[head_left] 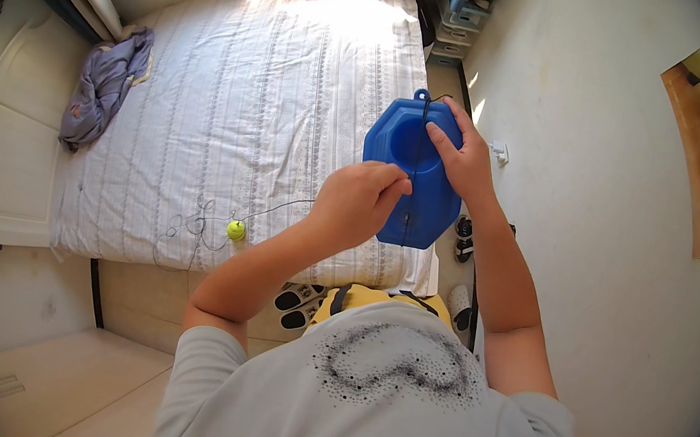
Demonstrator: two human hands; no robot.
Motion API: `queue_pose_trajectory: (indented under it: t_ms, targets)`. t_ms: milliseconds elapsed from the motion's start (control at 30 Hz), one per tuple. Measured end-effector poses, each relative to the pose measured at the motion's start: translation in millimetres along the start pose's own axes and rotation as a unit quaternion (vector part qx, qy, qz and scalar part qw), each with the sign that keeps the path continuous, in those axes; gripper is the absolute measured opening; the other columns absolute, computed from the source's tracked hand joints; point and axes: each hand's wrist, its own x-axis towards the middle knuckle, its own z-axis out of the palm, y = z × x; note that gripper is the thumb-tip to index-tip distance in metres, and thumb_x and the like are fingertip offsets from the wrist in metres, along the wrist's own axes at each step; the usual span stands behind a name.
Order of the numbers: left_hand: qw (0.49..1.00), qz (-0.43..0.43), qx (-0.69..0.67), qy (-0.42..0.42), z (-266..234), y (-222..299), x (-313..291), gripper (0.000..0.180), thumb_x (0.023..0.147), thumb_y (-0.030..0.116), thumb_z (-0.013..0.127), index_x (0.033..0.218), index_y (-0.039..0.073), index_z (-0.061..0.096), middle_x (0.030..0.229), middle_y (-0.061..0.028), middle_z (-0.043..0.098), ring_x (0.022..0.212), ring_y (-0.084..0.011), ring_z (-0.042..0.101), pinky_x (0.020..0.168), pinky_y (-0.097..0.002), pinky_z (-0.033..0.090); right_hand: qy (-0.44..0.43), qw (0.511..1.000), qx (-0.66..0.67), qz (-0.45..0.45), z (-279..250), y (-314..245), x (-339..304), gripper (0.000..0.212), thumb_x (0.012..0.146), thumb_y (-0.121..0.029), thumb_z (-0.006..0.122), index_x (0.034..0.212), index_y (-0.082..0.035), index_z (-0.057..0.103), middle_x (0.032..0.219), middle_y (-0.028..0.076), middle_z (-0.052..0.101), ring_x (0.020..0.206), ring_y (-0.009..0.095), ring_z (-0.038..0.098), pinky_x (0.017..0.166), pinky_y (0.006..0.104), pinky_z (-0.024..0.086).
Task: The person assembles a blue plastic toy by threading a string through it and attaching a yellow ball. They then pick up a remote control and a glass from the bed and place them on a nearby shelf.
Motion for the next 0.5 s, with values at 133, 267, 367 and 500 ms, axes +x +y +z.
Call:
queue_pose_trajectory:
  t_ms: [133,267,367,500]
  targets:
    - [0.996,0.004,-0.086,-0.007,31.2,-0.2,-38.3,0.016,0.09,0.011,0.052,0.085,0.001,0.064,0.079,-0.0136,0.064,0.072,-0.0288,0.062,0.065,-0.0352,0.048,0.074,0.996,0.041,0.011,-1.2,11.7,16.0,0.056,0.084,-0.038,0.063,0.128,-0.006,0.05,0.116,0.017,0.06,0.103,0.025,0.059,0.089,0.0321,0.045]
    - [0.984,-0.058,-0.151,-0.069,51.8,-24.0,-67.0,0.017,0.09,0.01,0.051,0.087,0.001,0.064,0.071,-0.0112,0.06,0.065,-0.0226,0.056,0.062,-0.0318,0.045,0.105,0.992,0.048,0.059,-11.1,4.6,23.4,0.058,0.085,-0.036,0.061,0.13,-0.004,0.043,0.122,0.017,0.052,0.105,0.025,0.054,0.09,0.0341,0.044]
    - [0.957,-0.125,-0.224,-0.139,62.2,-48.3,-78.8,0.017,0.091,0.012,0.05,0.087,0.002,0.064,0.067,-0.007,0.055,0.063,-0.0167,0.051,0.062,-0.0297,0.042,0.092,0.995,0.024,0.015,-15.3,2.4,23.5,0.055,0.087,-0.034,0.059,0.132,-0.006,0.042,0.122,0.016,0.049,0.106,0.024,0.054,0.093,0.0347,0.042]
    - [0.891,-0.239,-0.243,-0.299,73.4,-93.2,-58.4,0.016,0.092,0.013,0.05,0.088,0.004,0.063,0.077,-0.007,0.061,0.072,-0.0161,0.055,0.065,-0.0308,0.044,-0.047,0.996,0.067,-0.023,-14.4,-2.5,19.3,0.05,0.087,-0.032,0.058,0.13,-0.01,0.046,0.119,0.013,0.054,0.106,0.022,0.055,0.095,0.0332,0.041]
